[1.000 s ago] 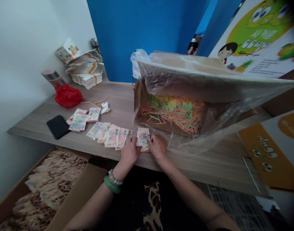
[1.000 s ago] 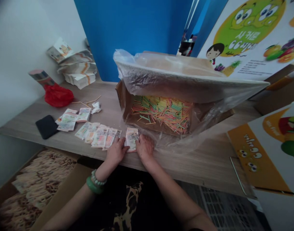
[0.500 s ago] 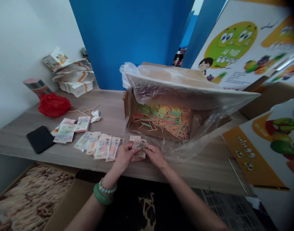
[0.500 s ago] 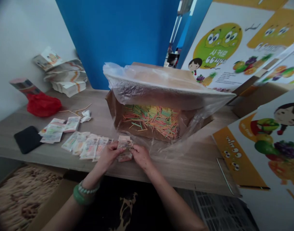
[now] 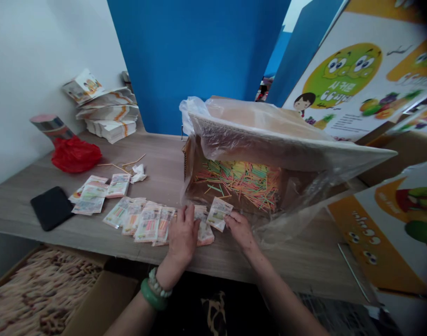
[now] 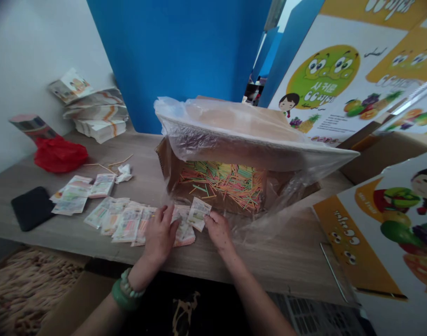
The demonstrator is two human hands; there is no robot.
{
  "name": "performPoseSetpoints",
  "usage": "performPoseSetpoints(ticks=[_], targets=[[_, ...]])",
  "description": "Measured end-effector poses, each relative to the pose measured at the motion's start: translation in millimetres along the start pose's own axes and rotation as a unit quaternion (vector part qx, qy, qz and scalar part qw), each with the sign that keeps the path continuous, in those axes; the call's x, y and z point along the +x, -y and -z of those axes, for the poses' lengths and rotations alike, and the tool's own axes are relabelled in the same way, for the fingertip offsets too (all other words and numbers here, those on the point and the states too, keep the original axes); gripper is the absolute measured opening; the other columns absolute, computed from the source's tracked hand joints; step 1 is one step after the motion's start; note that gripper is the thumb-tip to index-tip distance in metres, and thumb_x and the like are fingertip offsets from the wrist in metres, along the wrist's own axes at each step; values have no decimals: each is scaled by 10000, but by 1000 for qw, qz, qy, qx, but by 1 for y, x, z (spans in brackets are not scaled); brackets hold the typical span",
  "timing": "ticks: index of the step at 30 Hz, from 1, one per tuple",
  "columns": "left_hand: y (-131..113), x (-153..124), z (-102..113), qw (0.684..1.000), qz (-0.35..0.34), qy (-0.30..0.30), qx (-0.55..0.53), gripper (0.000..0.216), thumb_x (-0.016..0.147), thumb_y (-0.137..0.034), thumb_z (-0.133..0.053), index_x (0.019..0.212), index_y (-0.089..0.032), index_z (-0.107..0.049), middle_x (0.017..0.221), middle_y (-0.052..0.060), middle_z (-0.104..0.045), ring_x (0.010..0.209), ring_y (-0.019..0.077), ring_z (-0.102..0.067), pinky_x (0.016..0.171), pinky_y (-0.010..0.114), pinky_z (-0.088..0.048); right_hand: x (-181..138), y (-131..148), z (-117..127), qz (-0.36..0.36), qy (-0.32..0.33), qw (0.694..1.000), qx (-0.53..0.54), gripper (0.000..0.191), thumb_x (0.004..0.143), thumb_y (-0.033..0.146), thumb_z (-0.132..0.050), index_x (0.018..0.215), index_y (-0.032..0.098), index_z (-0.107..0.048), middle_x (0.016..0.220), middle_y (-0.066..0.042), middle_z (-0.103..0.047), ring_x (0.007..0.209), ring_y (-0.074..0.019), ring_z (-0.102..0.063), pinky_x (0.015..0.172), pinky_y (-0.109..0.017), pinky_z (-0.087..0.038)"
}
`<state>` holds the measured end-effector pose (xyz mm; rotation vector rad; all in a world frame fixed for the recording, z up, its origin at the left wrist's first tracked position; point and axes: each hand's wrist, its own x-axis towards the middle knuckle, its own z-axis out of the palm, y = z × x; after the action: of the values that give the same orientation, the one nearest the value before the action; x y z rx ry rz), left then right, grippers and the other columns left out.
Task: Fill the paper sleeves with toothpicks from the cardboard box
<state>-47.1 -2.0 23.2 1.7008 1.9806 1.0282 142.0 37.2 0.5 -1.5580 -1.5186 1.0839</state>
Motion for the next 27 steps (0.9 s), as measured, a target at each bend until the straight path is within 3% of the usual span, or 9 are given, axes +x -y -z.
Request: performPoseSetpoints(ticks=[3, 6, 8, 11, 14, 17, 19, 23, 27], targets=[[-3, 4, -1, 985, 41, 39, -164, 436, 851, -375, -628, 1232, -163, -653, 1141, 135, -689, 957, 250, -642, 851, 391, -521, -2, 5, -5, 2, 76, 997, 17, 293, 831, 431, -481, 682, 213, -609, 606, 5, -561, 602, -156, -494, 577, -260, -385], [3, 13, -3, 922, 119, 157, -333, 327, 769, -402, -692, 975, -151, -725, 884, 66, -732, 759, 196, -645, 718, 330, -547, 0, 17, -11, 44, 182, 982, 2, 260, 869, 376, -495, 752, 209, -657, 664, 6, -609, 653, -154, -538, 618, -256, -419], [10, 17, 0, 907, 145, 162, -361, 234, 752, -363, -693, 840, -147, -717, 788, 49, -721, 745, 195, -643, 714, 325, -544, 10, 28, -8, 77, 216, 973, -33, 261, 903, 324, -479, 790, 206, -683, 701, 5, -642, 688, -154, -573, 655, -258, -443], [14, 19, 9, 949, 102, 118, -273, 144, 799, -296, -629, 768, -169, -691, 760, 36, -694, 761, 196, -633, 733, 328, -532, 35, 41, 11, 108, 146, 971, -156, 272, 936, 232, -452, 985, 226, -720, 937, -28, -724, 876, -178, -639, 809, -300, -477], [3, 17, 10, 983, -55, 144, -102, 169, 859, -214, -554, 760, -177, -686, 907, 78, -707, 875, 218, -638, 825, 366, -527, 61, 43, 29, 150, 66, 913, -374, 304, 898, 136, -498, 1076, 227, -726, 1217, -88, -690, 1186, -264, -561, 1038, -428, -384], [-17, 20, -7, 948, -235, 212, 36, 215, 842, -88, -514, 861, -146, -721, 1259, 158, -653, 1172, 283, -592, 1051, 464, -444, 78, 36, 33, 182, 86, 849, -489, 362, 872, 74, -492, 1106, 221, -726, 1271, -105, -664, 1273, -294, -499, 1110, -485, -307], [-28, 27, -24, 920, -297, 240, 88, 250, 822, -53, -511, 920, -117, -731, 1413, 193, -556, 1334, 323, -489, 1153, 515, -340, 88, 32, 31, 209, 121, 830, -503, 372, 876, 74, -488, 1116, 234, -724, 1256, -89, -669, 1256, -274, -514, 1113, -460, -316], [-30, 39, -49, 913, -268, 279, 134, 320, 821, -26, -486, 988, -126, -741, 1460, 184, -521, 1341, 321, -489, 1120, 508, -396, 111, 31, 31, 261, 168, 824, -474, 396, 865, 72, -498, 1135, 261, -717, 1228, -59, -682, 1227, -238, -541, 1114, -426, -336], [-21, 41, -54, 907, -246, 313, 136, 313, 795, -10, -499, 947, -121, -750, 1435, 170, -551, 1217, 317, -575, 1031, 464, -480, 144, 30, 30, 285, 208, 822, -448, 413, 884, 86, -476, 1195, 249, -694, 1230, -50, -686, 1215, -208, -559, 1082, -372, -383]])
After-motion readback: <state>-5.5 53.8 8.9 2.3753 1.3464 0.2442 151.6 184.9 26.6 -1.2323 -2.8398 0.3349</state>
